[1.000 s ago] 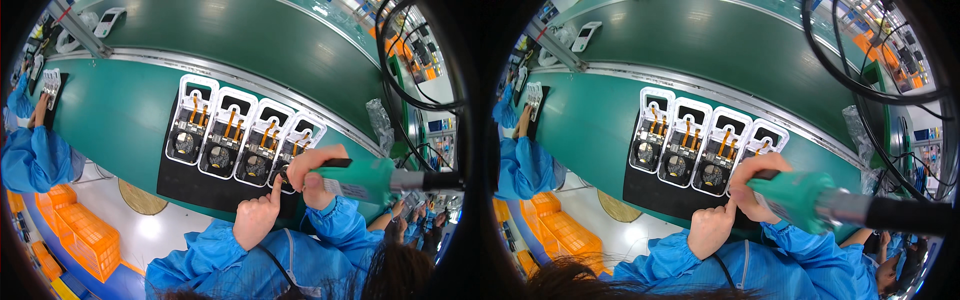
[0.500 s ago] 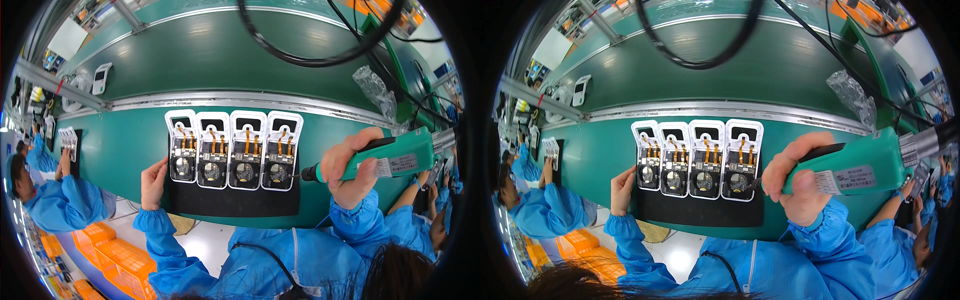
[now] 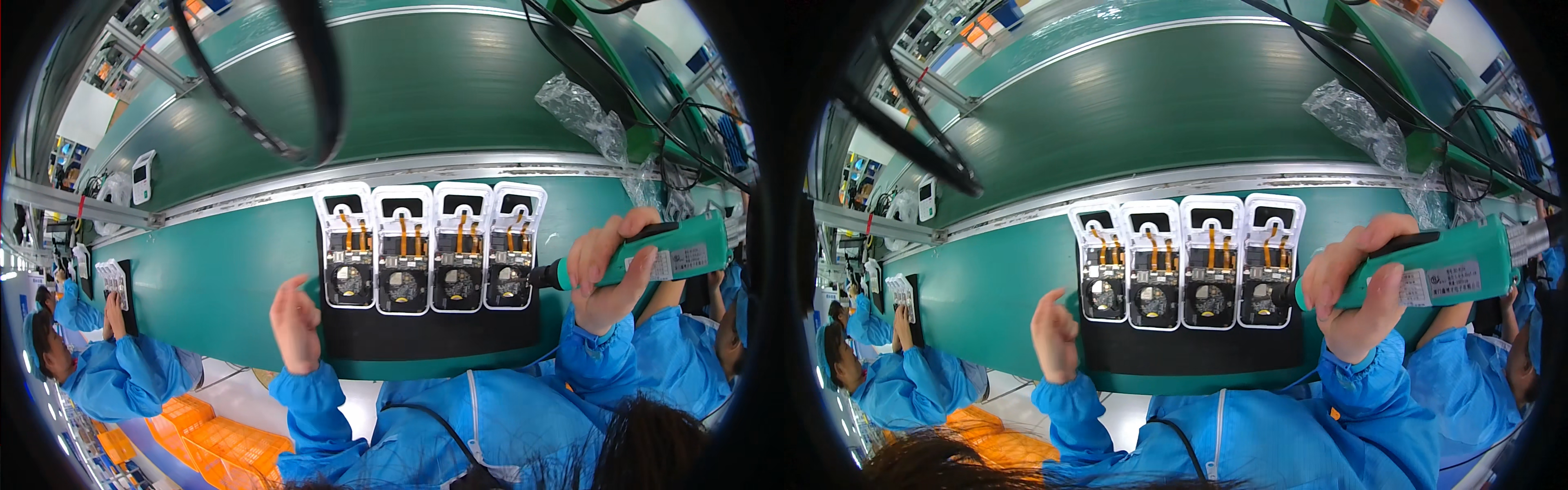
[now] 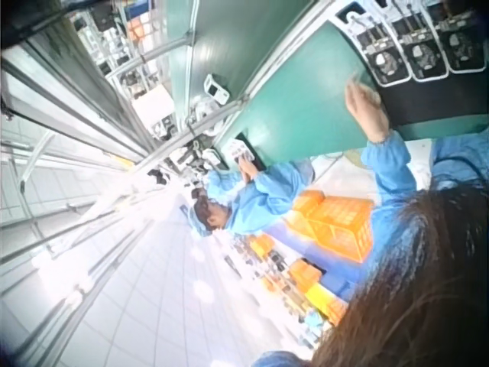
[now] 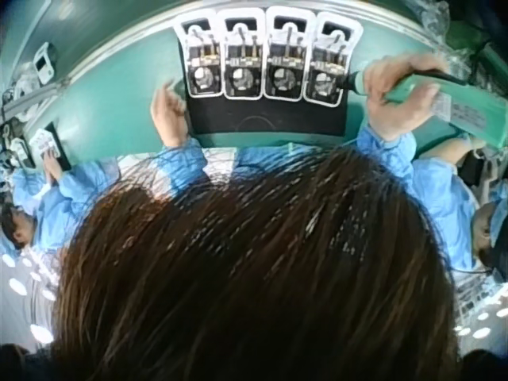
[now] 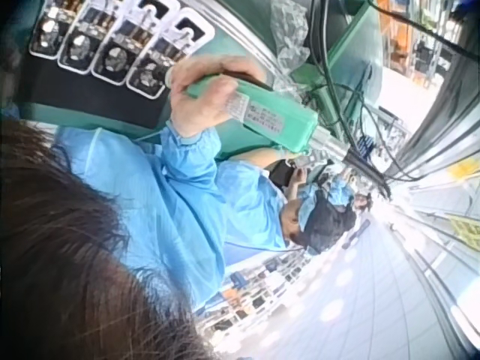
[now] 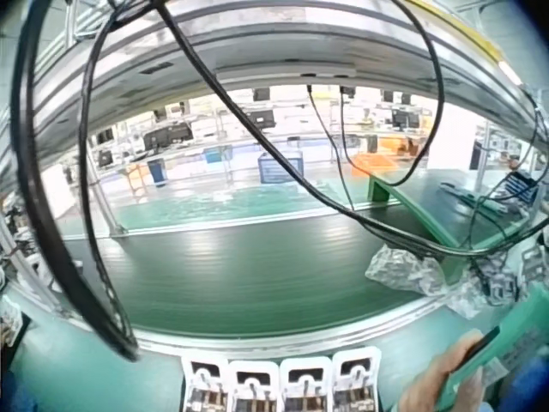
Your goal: The person fastens electronic components onto circuit boards using an electric screwdriver. The circuit boards are held in a plastic tray.
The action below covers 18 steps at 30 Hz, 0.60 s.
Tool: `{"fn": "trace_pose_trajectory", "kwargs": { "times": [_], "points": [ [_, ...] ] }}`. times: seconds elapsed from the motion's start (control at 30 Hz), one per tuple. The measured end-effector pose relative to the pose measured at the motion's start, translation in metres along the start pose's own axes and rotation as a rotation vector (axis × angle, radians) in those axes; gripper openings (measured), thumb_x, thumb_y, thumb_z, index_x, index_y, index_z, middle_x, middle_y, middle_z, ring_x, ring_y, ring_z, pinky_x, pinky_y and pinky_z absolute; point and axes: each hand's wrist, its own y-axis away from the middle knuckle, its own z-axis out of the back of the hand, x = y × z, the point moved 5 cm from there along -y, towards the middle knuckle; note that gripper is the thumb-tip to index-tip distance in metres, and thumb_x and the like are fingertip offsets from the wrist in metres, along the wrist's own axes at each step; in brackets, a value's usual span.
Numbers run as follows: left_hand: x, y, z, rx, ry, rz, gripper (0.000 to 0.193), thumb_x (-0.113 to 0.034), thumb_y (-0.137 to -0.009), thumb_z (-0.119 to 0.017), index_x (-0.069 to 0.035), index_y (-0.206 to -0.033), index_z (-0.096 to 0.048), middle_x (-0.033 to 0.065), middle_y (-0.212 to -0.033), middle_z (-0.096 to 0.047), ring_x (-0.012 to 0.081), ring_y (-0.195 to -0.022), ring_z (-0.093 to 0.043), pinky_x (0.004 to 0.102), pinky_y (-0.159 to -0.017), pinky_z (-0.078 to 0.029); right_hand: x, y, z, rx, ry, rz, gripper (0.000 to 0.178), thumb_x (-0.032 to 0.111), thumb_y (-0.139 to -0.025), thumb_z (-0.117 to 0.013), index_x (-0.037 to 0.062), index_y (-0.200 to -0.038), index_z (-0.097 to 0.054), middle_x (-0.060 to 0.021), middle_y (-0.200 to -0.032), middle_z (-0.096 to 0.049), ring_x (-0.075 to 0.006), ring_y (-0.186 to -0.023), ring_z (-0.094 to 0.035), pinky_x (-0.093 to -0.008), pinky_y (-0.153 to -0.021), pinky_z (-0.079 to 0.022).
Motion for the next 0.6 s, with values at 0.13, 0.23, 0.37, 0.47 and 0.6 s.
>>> {"fn": "trace_pose_trajectory", "kwargs": {
  "times": [0.13,0.23,0.37,0.47,0.6],
  "points": [
    [-0.001,0.030,-0.032,0.124,0.768,0.358,0.018,-0.001,-0.087,-0.042,0.002,-0.105,-0.039,0.0014,-0.076,-0.036,0.0081,-0.063,-0.031,0.0205,-0.056,-0.029,0.004,0.007,0.010,-0.001,-0.024,-0.048,0.037,0.041,-0.090,-0.043,0.0054,-0.096,-0.033,-0.0051,-0.053,-0.045,-0.0110,-0.035,-0.038,-0.0247,-0.034,-0.034],
    [0.015,0.057,-0.080,0.427,0.536,0.524,0.019,-0.005,-0.089,-0.044,0.003,-0.105,-0.044,0.0010,-0.074,-0.045,0.0051,-0.052,-0.032,0.0196,-0.048,-0.030,0.002,0.008,0.013,-0.009,-0.045,-0.066,0.038,0.040,-0.090,-0.045,0.0050,-0.096,-0.032,-0.0059,-0.053,-0.046,-0.0118,-0.036,-0.039,-0.0254,-0.034,-0.036],
    [0.049,0.092,-0.124,0.590,0.420,0.763,0.020,-0.013,-0.094,-0.038,0.002,-0.101,-0.048,0.0100,-0.084,-0.061,0.0029,-0.041,-0.031,0.0182,-0.041,-0.027,-0.002,0.006,0.001,0.086,-0.034,-0.019,0.032,0.038,-0.092,-0.039,0.0065,-0.093,-0.031,-0.0021,-0.053,-0.044,-0.0090,-0.033,-0.036,-0.0220,-0.030,-0.032],
    [0.071,0.108,-0.144,0.747,0.475,0.842,0.026,-0.022,-0.096,-0.035,-0.002,-0.091,-0.051,0.0030,-0.063,-0.052,0.0033,-0.037,-0.028,0.0186,-0.037,-0.024,0.001,0.011,0.005,0.039,-0.104,-0.151,0.043,0.041,-0.086,-0.052,0.0038,-0.096,-0.032,-0.0074,-0.051,-0.046,-0.0139,-0.038,-0.043,-0.0259,-0.035,-0.038],
    [0.077,0.111,-0.163,0.733,0.300,0.868,0.030,-0.026,-0.096,-0.033,-0.006,-0.080,-0.048,-0.0022,-0.047,-0.034,0.0049,-0.036,-0.027,0.0206,-0.036,-0.021,0.006,0.012,0.005,0.034,-0.099,-0.173,0.045,0.041,-0.084,-0.056,0.0032,-0.096,-0.034,-0.0084,-0.052,-0.048,-0.0151,-0.039,-0.046,-0.0263,-0.038,-0.040]
  ]
}}
